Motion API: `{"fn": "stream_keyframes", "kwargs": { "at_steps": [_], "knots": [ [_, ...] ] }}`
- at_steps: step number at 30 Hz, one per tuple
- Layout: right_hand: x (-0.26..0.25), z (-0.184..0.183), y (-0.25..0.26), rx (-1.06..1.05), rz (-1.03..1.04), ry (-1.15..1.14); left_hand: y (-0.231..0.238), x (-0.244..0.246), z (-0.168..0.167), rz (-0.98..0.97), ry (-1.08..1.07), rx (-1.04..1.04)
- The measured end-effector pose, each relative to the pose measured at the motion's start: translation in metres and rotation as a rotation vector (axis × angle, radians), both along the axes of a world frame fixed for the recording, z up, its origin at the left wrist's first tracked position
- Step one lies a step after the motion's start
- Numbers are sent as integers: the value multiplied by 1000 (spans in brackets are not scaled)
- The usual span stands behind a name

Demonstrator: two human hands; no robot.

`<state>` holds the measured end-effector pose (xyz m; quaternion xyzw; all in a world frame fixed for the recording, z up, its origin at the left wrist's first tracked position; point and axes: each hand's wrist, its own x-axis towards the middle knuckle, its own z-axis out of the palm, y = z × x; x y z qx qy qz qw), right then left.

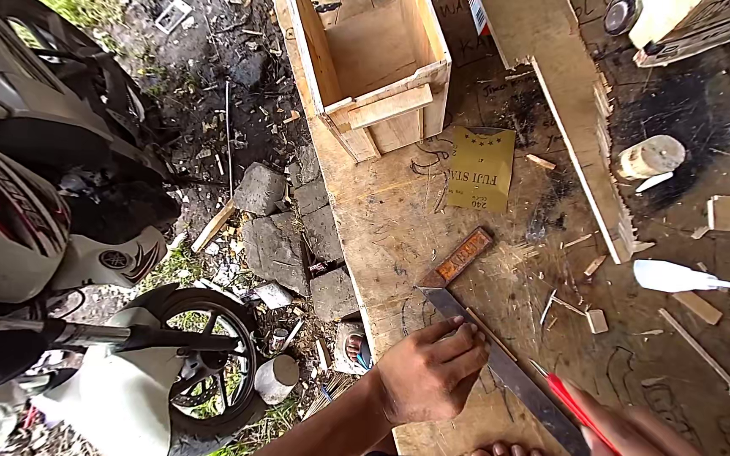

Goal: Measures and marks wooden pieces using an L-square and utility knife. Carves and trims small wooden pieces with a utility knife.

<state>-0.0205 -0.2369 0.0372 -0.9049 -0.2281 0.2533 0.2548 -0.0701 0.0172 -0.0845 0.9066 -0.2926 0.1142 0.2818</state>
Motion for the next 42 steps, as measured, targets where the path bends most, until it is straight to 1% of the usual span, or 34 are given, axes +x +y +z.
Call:
{"fn": "stream_keyframes", "kwargs": {
  "at_steps": [2, 5, 6, 8, 10, 12, 14, 17, 19, 22, 23, 25, 27, 29, 30, 32, 33, 34, 37, 38, 40, 42],
  "knots": [
    [8, -13, 21, 29, 10, -32, 0, 0, 0, 7, -1, -1],
    [11, -23, 34, 67, -82, -32, -1, -2, 1, 21, 17, -13],
    [12, -25, 32, 79, -140, 7, -1, -2, 0, 23, 19, -21],
    [13, -33, 21, 94, -268, 153, 0, -4, 0, 22, 28, -34],
    [11, -39, 13, 80, -337, 261, 1, -3, 2, 12, 52, -38],
    [4, -39, 15, 36, -332, 281, 3, 0, 7, 18, 126, -71],
    [-7, -36, 21, -32, -299, 219, 5, 4, 12, 73, 215, -85],
    [-19, -35, 29, -95, -321, 121, 5, 13, 16, 177, 296, -61],
    [-20, -33, 31, -102, -341, 95, 5, 16, 22, 290, 298, -78],
    [-9, -25, 30, -91, -332, 51, 3, 7, 33, 580, 267, -209],
    [-1, -23, 30, -88, -325, 33, -3, 0, 36, 672, 289, -221],
    [16, -26, 29, -93, -304, -17, -21, -13, 39, 793, 428, -176],
    [26, -37, 27, -96, -290, -96, -45, -16, 43, 867, 561, -77],
    [30, -48, 24, -97, -278, -170, -67, -11, 38, 954, 555, 38],
    [31, -53, 22, -92, -272, -198, -74, -10, 35, 988, 528, 50],
    [33, -55, 17, -33, -282, -190, -78, -10, 30, 1021, 488, -27],
    [33, -53, 16, 32, -309, -129, -77, -12, 29, 1018, 483, -100],
    [32, -47, 18, 109, -348, -18, -75, -16, 31, 1000, 488, -210],
    [33, -12, 28, 364, -478, 512, -71, -25, 47, 907, 479, -651],
    [31, -1, 31, 435, -494, 628, -71, -27, 56, 882, 459, -755],
    [27, 15, 33, 580, -486, 750, -72, -30, 72, 857, 383, -882],
    [25, 25, 33, 716, -458, 787, -73, -30, 88, 855, 295, -951]
  ]
}}
